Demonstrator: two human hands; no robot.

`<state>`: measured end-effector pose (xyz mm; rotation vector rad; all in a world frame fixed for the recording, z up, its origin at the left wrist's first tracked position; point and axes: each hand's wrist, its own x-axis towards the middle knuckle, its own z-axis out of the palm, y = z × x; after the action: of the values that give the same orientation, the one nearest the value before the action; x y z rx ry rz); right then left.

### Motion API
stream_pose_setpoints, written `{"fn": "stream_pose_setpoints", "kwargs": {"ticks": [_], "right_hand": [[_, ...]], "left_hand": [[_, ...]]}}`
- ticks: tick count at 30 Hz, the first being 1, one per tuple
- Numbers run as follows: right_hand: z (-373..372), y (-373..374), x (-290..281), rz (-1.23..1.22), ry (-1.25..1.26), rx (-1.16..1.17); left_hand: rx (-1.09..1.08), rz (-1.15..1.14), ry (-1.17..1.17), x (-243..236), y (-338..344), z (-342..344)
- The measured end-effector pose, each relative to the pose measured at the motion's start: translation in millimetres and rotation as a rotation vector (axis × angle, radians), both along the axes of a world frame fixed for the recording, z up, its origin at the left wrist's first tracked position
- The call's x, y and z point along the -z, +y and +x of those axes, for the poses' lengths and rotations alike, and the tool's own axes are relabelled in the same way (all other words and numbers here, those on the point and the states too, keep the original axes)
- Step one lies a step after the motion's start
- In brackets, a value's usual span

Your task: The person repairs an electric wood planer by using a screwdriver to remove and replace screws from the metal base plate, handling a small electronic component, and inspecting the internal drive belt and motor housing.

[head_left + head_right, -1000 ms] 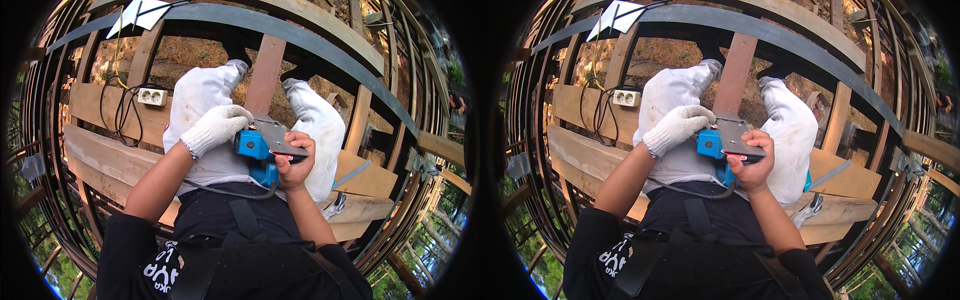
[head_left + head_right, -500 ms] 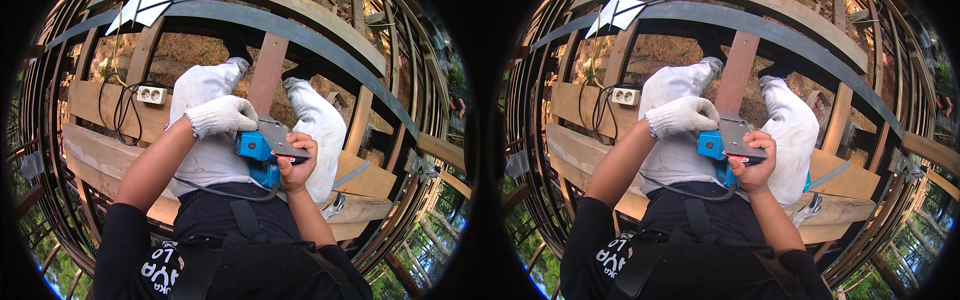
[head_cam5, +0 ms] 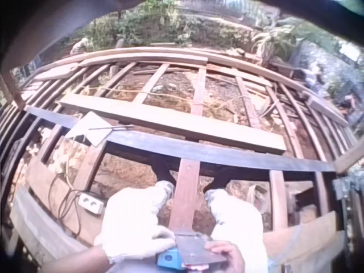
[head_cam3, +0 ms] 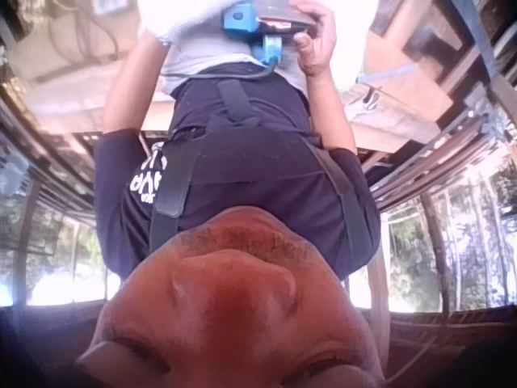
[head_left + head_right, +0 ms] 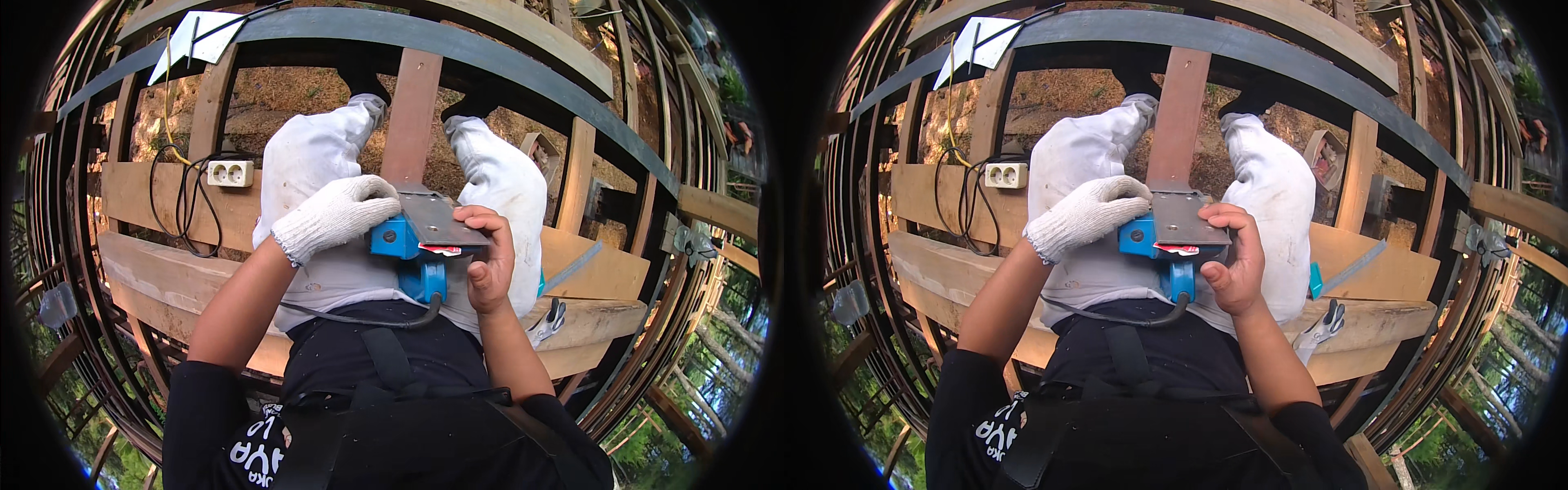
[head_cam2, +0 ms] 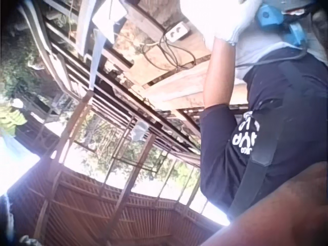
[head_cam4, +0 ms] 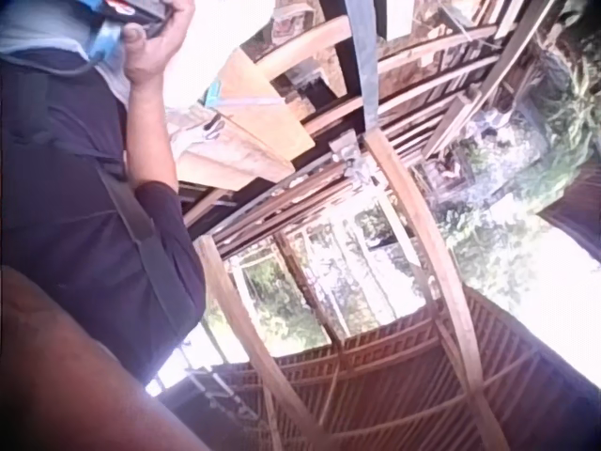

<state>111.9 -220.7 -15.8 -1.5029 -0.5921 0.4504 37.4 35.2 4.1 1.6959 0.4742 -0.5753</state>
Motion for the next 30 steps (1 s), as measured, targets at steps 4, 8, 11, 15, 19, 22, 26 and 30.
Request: {"fn": "stream_pose_setpoints", "kwargs": {"ticks": [4,8,11,15,19,22,26,30], "right_hand": [[27,-59,2,-0.020,-0.021,0.411],[73,-141,35,-0.358,-0.051,0.718],[78,-218,57,-0.695,-0.065,0.920],[55,-263,84,-1.014,-0.024,0.769],[44,-201,131,-1.239,0.023,0.481],[38,-184,168,-0.916,0.130,0.475],[49,-197,172,-0.732,0.234,0.562],[99,-186,107,-0.677,0.257,0.697]], "left_hand": [[-0.041,-0.079,0.028,-17,-13,0],[-0.139,-0.061,-0.137,6,-24,-17],[-0.134,-0.113,-0.132,11,-26,-18],[-0.127,-0.054,-0.108,17,-21,-23],[-0.150,-0.084,-0.116,8,-16,-21],[-0.105,-0.058,-0.106,-3,-17,-16],[-0.091,-0.001,-0.117,-3,-14,-21],[-0.114,0.059,-0.155,1,-13,-29]]}}
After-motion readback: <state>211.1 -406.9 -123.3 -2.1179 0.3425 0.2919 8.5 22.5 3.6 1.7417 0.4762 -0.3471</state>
